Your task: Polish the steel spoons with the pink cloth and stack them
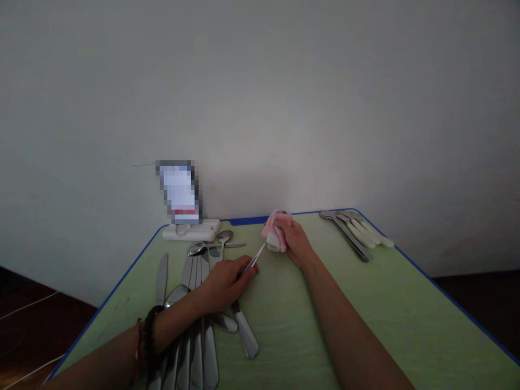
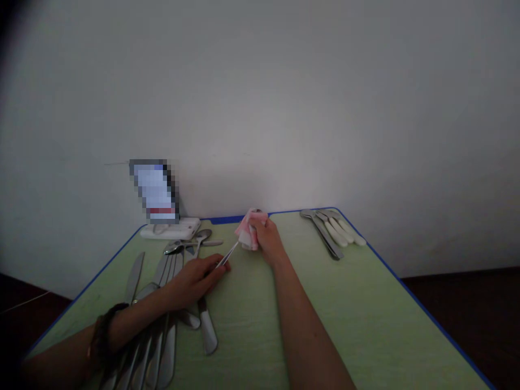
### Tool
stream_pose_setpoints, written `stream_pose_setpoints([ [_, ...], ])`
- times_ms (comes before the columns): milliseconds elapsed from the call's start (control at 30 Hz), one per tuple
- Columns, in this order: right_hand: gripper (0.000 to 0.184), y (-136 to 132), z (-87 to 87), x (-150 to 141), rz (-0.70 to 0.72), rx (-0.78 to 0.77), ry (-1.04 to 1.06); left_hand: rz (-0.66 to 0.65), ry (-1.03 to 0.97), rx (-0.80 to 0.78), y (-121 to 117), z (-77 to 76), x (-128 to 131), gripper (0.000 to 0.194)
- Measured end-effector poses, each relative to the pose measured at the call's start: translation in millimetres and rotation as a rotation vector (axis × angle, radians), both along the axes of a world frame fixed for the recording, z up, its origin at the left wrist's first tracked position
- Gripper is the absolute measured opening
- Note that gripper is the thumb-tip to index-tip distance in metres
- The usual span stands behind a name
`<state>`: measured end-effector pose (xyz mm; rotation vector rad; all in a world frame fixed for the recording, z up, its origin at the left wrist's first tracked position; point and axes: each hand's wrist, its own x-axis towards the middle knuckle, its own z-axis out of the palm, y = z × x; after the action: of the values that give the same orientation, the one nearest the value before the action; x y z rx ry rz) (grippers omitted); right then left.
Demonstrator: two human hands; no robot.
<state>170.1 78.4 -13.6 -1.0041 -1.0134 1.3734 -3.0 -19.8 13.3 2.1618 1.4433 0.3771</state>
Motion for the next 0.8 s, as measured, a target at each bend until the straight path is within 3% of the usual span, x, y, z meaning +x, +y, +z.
stream_pose_setpoints([
  [300,0.015,-3.7,8.6,1.1,0.102,-0.005,0.144,-0.004,-0.025,-0.007,-0.9,2.6,-0.1,0.03],
  [533,0.014,0.8,3.3,0.0,-0.015,-0.028,0.029,-0.006,-0.021,-0.008,-0.3,1.8,0.2,0.031],
  [800,0.017,2.3,0.5,-0.4,-0.024,-0.041,0.02,-0.004,-0.013,-0.015,-0.8,2.4,0.3,0.032],
])
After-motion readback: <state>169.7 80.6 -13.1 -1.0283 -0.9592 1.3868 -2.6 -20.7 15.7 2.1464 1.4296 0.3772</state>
